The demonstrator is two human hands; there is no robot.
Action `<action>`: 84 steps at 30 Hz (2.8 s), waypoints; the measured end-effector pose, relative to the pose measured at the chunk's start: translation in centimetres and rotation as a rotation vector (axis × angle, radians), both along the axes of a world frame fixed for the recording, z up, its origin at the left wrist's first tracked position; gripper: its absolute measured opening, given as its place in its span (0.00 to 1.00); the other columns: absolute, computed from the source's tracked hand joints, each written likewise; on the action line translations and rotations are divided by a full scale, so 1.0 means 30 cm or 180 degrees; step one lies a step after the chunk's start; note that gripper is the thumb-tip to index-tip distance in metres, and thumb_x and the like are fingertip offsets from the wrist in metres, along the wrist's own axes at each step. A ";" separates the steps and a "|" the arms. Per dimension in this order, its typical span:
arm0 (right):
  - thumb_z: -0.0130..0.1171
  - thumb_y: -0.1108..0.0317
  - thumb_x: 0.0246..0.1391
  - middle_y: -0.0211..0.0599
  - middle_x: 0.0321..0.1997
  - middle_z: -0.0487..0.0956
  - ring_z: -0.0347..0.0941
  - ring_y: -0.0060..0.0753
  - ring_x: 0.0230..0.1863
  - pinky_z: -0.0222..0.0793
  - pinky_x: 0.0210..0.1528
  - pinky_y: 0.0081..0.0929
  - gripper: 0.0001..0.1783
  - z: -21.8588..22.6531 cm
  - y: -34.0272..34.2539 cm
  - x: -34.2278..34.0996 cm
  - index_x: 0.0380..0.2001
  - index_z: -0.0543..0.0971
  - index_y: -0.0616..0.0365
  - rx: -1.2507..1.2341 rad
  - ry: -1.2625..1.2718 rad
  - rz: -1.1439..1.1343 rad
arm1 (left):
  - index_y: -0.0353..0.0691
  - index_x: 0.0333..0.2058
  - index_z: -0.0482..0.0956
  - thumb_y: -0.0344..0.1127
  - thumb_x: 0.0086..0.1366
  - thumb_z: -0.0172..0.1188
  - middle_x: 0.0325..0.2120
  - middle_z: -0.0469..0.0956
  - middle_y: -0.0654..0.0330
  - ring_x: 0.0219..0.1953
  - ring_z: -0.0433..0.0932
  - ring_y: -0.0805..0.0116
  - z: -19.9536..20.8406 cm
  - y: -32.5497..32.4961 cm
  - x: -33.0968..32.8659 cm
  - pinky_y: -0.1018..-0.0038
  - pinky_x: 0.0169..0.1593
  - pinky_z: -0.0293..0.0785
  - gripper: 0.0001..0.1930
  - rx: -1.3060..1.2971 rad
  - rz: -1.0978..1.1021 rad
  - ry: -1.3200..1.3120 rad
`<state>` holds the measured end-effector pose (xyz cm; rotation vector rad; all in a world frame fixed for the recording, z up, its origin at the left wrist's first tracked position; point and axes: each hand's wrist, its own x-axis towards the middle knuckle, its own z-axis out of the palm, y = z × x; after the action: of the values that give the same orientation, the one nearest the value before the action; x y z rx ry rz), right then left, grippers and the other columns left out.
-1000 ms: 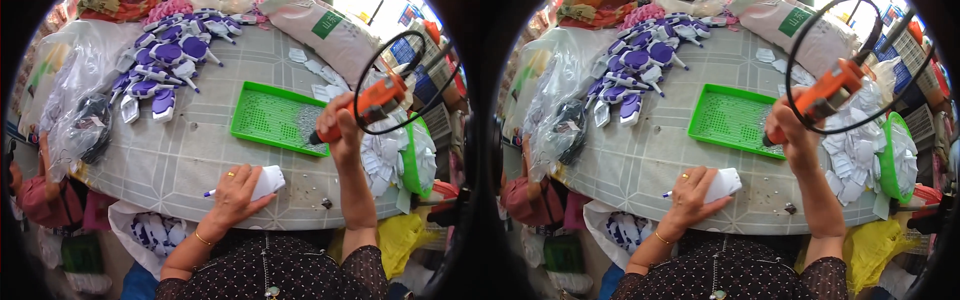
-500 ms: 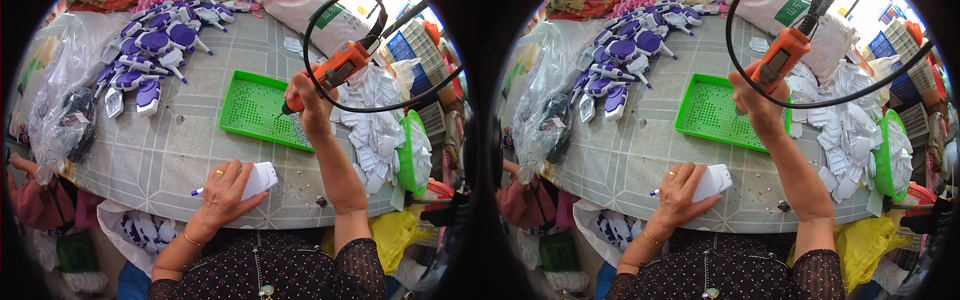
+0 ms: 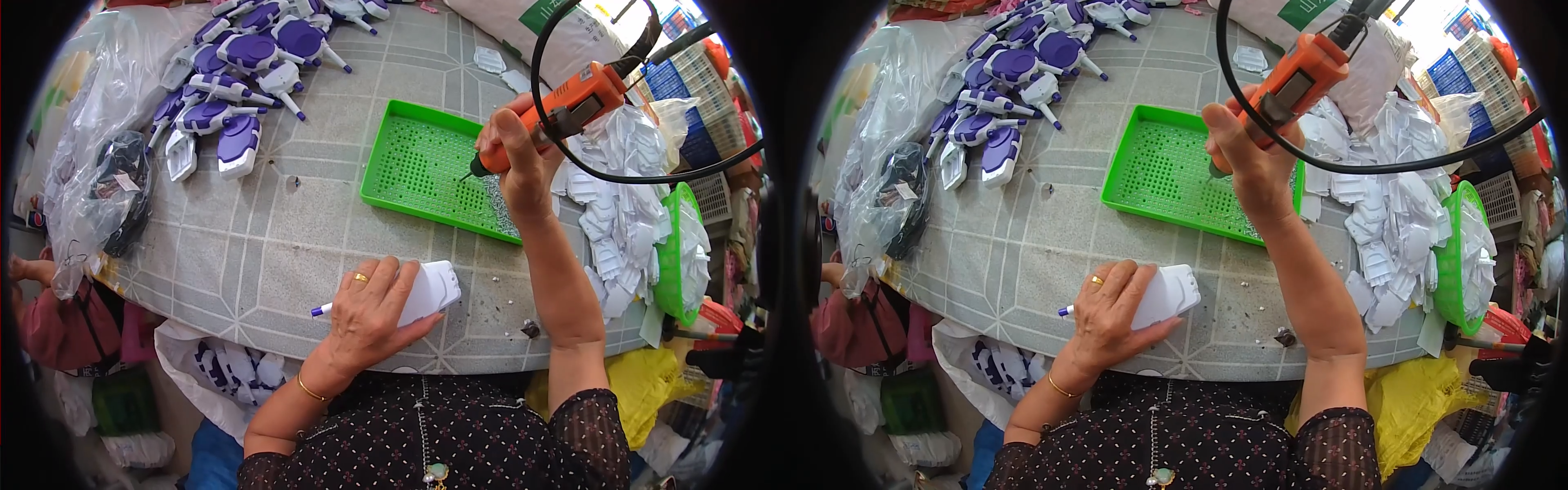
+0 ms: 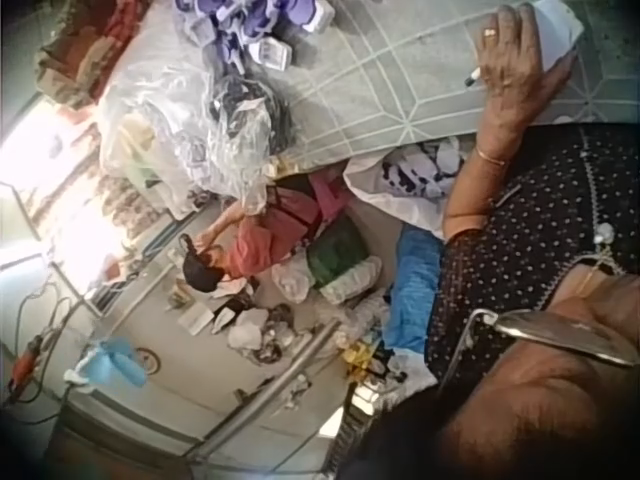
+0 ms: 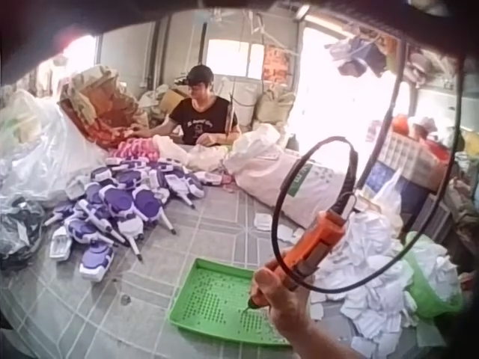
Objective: Assembling plastic toy components and securing them with a power screwdriver.
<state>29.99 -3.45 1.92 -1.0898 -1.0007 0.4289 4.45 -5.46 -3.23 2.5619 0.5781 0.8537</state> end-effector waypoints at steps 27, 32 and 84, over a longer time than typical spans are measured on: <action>0.62 0.59 0.64 0.29 0.25 0.69 0.68 0.23 0.25 0.69 0.33 0.29 0.15 0.109 -0.060 -0.020 0.35 0.69 0.56 0.0352 -0.0161 0.0295 | 0.35 0.52 0.76 0.49 0.48 0.75 0.42 0.75 0.53 0.41 0.76 0.54 -0.018 -0.005 0.000 0.62 0.43 0.72 0.36 0.0172 0.0079 0.0067; 0.64 0.61 0.62 0.30 0.25 0.71 0.69 0.22 0.25 0.69 0.33 0.29 0.15 0.048 -0.041 -0.007 0.36 0.70 0.58 0.0145 -0.0004 0.0104 | 0.35 0.52 0.77 0.49 0.47 0.76 0.42 0.74 0.54 0.41 0.76 0.55 -0.012 -0.007 0.004 0.63 0.43 0.72 0.36 0.0157 0.0058 0.0065; 0.60 0.45 0.63 0.29 0.29 0.69 0.68 0.24 0.25 0.69 0.33 0.29 0.24 0.130 -0.268 -0.137 0.45 0.68 0.52 0.0351 0.0834 0.1653 | 0.34 0.48 0.80 0.44 0.43 0.78 0.41 0.78 0.53 0.39 0.78 0.52 -0.022 -0.005 0.004 0.62 0.44 0.74 0.33 0.0139 0.0082 -0.0108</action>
<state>25.88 -11.50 5.82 -0.6436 -1.0526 0.9012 4.58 -5.60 -3.88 2.5789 0.5895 0.9265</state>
